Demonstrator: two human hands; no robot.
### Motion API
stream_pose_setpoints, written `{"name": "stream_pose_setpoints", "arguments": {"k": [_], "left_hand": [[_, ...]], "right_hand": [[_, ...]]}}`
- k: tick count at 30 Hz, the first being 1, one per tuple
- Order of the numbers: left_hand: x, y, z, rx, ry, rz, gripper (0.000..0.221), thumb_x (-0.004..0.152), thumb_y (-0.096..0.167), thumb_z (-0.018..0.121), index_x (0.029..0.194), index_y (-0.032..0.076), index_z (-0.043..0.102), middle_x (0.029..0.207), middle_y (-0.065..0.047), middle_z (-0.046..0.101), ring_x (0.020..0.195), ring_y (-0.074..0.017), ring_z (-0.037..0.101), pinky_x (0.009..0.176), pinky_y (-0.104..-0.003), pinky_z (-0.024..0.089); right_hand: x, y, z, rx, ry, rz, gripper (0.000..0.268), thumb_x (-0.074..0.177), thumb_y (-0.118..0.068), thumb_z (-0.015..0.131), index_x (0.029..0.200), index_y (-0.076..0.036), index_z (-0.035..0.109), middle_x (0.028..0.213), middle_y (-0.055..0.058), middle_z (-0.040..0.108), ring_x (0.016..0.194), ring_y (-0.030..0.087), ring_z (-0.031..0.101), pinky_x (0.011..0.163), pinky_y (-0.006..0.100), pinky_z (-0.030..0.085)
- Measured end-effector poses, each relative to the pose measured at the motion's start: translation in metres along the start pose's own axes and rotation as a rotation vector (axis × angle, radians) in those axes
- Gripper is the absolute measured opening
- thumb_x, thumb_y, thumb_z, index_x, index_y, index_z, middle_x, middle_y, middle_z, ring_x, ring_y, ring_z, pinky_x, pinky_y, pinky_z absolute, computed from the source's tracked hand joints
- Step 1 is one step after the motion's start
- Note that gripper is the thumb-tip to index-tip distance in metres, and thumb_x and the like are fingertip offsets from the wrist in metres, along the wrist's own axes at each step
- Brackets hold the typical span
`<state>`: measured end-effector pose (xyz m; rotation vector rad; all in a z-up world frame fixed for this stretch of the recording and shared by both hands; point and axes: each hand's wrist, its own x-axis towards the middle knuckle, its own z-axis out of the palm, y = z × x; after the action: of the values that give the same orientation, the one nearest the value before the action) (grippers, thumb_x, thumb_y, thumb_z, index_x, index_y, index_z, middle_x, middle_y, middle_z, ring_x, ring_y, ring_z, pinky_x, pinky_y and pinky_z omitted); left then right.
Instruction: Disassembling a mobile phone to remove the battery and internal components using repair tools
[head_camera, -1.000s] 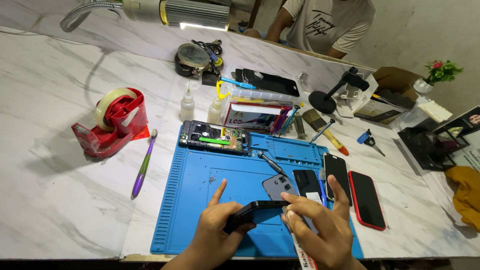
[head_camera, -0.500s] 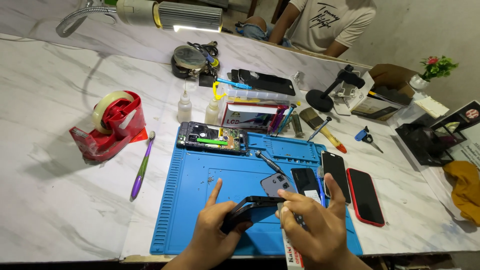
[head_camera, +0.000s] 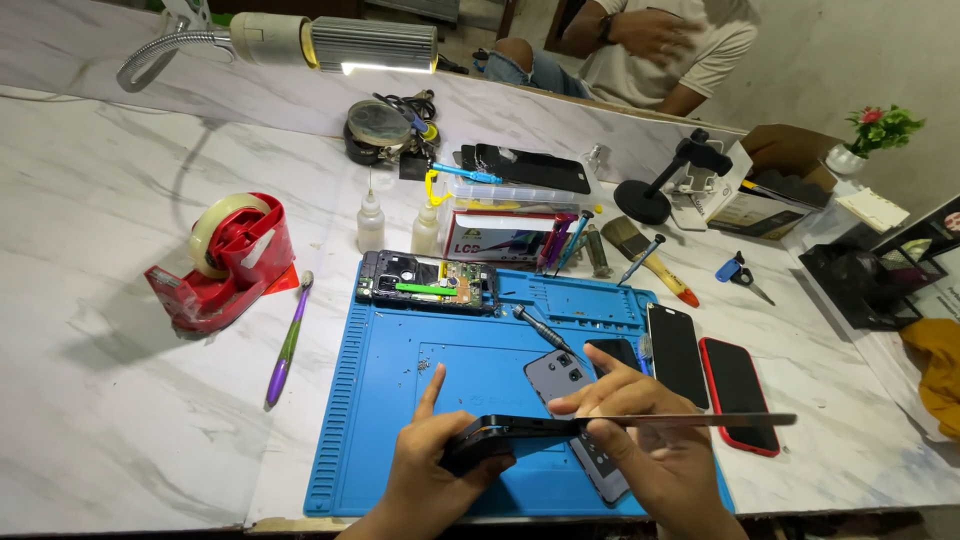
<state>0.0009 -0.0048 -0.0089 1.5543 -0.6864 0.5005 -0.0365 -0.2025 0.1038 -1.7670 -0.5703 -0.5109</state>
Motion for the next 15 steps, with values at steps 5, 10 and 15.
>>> {"name": "stream_pose_setpoints", "arguments": {"k": [5,10,15], "left_hand": [[-0.002,-0.002,-0.001,-0.099,-0.055,-0.068,0.020,0.078,0.011,0.086,0.088,0.002,0.072,0.057,0.003,0.054,0.048,-0.0115,0.050,0.127,-0.062,0.021],[-0.001,0.001,-0.001,-0.102,-0.078,-0.080,0.022,0.078,0.009,0.084,0.096,0.002,0.074,0.061,0.002,0.060,0.054,-0.0110,0.053,0.128,-0.060,0.019],[0.000,0.002,-0.001,-0.101,-0.084,-0.093,0.022,0.079,0.009,0.083,0.098,0.002,0.075,0.059,0.002,0.060,0.051,-0.0126,0.057,0.128,-0.061,0.021]], "right_hand": [[-0.007,0.001,-0.003,-0.001,0.034,-0.040,0.019,0.091,-0.007,0.071,0.105,-0.017,0.067,0.091,0.006,0.078,0.096,0.025,0.083,0.124,0.057,0.043],[-0.006,-0.002,-0.007,-0.067,-0.008,-0.094,0.014,0.091,-0.008,0.071,0.101,-0.016,0.067,0.091,0.006,0.080,0.091,0.020,0.082,0.122,0.057,0.046],[-0.004,-0.005,-0.013,-0.161,-0.086,-0.135,0.013,0.091,-0.005,0.069,0.098,-0.015,0.066,0.093,0.010,0.081,0.088,0.018,0.082,0.122,0.059,0.047]]}}
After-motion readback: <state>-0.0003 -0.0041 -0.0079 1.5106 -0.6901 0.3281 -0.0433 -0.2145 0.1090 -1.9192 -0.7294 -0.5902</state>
